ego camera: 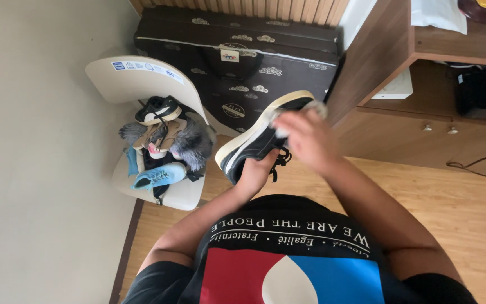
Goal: Cleaning a black shoe with a white cloth in a hotel room.
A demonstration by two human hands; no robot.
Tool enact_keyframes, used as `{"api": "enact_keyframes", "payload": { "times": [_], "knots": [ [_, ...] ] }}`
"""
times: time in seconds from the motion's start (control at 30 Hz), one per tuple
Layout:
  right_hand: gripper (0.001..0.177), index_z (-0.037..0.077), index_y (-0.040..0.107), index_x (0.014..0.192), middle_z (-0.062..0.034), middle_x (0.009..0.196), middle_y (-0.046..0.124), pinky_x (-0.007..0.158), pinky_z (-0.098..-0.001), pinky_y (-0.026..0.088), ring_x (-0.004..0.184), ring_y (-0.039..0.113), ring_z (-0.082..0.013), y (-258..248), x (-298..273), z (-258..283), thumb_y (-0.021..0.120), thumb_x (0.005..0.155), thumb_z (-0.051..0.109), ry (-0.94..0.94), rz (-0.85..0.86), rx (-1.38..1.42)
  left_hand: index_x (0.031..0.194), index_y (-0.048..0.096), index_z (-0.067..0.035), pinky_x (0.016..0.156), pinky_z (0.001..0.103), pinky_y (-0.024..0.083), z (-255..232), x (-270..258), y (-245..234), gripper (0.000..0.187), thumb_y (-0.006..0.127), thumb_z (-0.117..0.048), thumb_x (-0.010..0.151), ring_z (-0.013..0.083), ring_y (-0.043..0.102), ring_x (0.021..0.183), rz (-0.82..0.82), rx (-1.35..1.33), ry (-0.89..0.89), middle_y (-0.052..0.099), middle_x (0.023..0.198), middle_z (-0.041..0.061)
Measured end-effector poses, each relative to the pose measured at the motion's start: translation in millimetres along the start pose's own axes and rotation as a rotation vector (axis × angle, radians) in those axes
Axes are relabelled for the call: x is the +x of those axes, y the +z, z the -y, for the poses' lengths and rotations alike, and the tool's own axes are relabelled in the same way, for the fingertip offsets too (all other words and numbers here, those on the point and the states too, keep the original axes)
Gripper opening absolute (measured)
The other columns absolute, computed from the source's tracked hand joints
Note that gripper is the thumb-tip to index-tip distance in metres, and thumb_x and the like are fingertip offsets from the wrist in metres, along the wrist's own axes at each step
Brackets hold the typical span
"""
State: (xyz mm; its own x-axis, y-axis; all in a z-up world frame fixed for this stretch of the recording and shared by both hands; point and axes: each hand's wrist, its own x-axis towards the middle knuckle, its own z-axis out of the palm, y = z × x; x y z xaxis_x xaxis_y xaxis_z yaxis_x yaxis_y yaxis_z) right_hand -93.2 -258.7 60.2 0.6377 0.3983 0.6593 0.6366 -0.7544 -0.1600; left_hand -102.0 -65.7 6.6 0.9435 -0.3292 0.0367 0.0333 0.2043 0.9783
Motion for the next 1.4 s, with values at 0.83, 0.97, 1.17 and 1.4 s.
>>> {"api": "enact_keyframes", "payload": {
  "times": [0.83,0.97,1.17,1.4],
  "knots": [
    [0.044,0.017,0.074,0.124,0.0006,0.127,0.066,0.087,-0.0338,0.054,0.101,0.060,-0.0243,-3.5,-4.8,8.6,0.062,0.085,0.000,0.030,-0.107,-0.154,0.085,0.067,0.004,0.040,0.028,0.047,1.2,-5.3,-0.9,0.021,0.058,-0.007,0.100,0.0193,0.060,0.050,-0.081,-0.103,-0.025,0.066,0.067,0.019],
    [0.037,0.014,0.076,0.112,-0.0004,0.119,0.070,0.078,-0.0364,0.056,0.094,0.062,-0.0286,-7.8,4.4,60.5,0.062,0.082,-0.003,0.016,-0.042,0.060,0.090,0.069,0.006,0.038,0.031,0.051,18.9,-4.2,-6.5,0.021,0.059,-0.009,0.101,0.0232,0.063,0.050,-0.095,-0.147,-0.052,0.067,0.068,0.023],
    [0.038,0.017,0.076,0.115,0.0023,0.117,0.069,0.070,-0.0372,0.056,0.095,0.060,-0.0290,0.5,-4.5,19.3,0.063,0.083,0.001,0.041,0.038,-0.028,0.084,0.067,0.006,0.035,0.032,0.049,16.0,-9.5,-6.4,0.024,0.058,-0.009,0.101,0.0237,0.061,0.046,-0.126,-0.147,-0.067,0.066,0.065,0.022],
    [0.034,0.015,0.074,0.116,0.0003,0.122,0.069,0.079,-0.0372,0.056,0.096,0.060,-0.0304,13.8,-2.0,43.0,0.060,0.088,0.002,-0.134,0.053,0.140,0.085,0.068,0.008,0.031,0.035,0.051,29.1,-8.8,-12.9,0.024,0.060,-0.009,0.099,0.0297,0.064,0.048,-0.153,-0.188,-0.076,0.066,0.065,0.026]
  ]
}}
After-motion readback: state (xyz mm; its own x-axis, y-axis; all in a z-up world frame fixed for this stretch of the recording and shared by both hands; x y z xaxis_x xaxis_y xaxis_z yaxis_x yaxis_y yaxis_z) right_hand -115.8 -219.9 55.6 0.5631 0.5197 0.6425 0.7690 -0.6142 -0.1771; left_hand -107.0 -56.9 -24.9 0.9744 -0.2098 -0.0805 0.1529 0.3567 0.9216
